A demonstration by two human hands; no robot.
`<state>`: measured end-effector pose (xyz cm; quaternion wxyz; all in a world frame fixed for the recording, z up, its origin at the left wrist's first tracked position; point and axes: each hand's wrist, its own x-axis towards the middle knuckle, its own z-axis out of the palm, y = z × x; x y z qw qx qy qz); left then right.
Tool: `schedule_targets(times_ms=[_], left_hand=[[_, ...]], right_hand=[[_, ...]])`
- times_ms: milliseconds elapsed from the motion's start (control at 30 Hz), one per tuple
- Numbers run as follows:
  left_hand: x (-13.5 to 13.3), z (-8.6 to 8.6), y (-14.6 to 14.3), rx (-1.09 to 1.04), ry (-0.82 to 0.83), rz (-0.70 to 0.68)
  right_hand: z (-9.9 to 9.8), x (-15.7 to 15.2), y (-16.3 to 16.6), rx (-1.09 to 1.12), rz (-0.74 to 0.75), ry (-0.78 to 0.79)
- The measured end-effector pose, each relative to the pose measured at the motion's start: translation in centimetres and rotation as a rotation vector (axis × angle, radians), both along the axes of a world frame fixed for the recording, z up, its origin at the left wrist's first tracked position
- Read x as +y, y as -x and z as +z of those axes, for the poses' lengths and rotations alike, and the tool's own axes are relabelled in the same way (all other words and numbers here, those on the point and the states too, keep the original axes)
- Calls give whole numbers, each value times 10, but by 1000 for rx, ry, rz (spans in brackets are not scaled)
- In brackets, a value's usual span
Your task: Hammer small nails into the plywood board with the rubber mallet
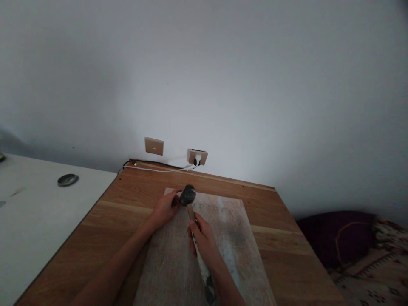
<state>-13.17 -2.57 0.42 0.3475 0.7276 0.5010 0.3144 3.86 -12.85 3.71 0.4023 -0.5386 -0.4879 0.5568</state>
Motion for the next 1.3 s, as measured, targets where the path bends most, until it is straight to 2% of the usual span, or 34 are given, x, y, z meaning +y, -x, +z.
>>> schedule_targets(times_ms=[133,200,367,433,500,600,667,767,900,1000,1133,1300], left_hand=[[1,-1,0,-1,-17,-16],[2,-2,0,14,-26,-23],[4,0,-1,90,-66,-18],[7,4,-3,68,-70,-11],[10,7,-5,28,-60,24],[6,12,-7,1,-63,174],[-8,14,-3,59,-117,276],[-46,12,16,273,-184,346],[-101,-2,48,477,-83,333],[-126,-12,55,537,-110,257],[-133,-13,28,584,-287,11],[-124,-1,-49,464,-414,-245]], right_hand=[[1,-4,1,14,-9,-1],[2,-12,-2,87,-80,12],[-5,-46,-28,442,-548,54],[-12,-57,-40,530,-687,86],[-20,-66,-47,565,-733,132],[-29,-77,-51,533,-668,191],[-30,-86,-56,421,-554,191],[-28,-102,-78,13,-386,45],[-35,-125,-119,-691,-466,-366],[-54,-138,-139,-1094,-449,-556],[-74,-149,-166,-1341,-453,-545],[-70,-153,-243,-1404,-524,-464]])
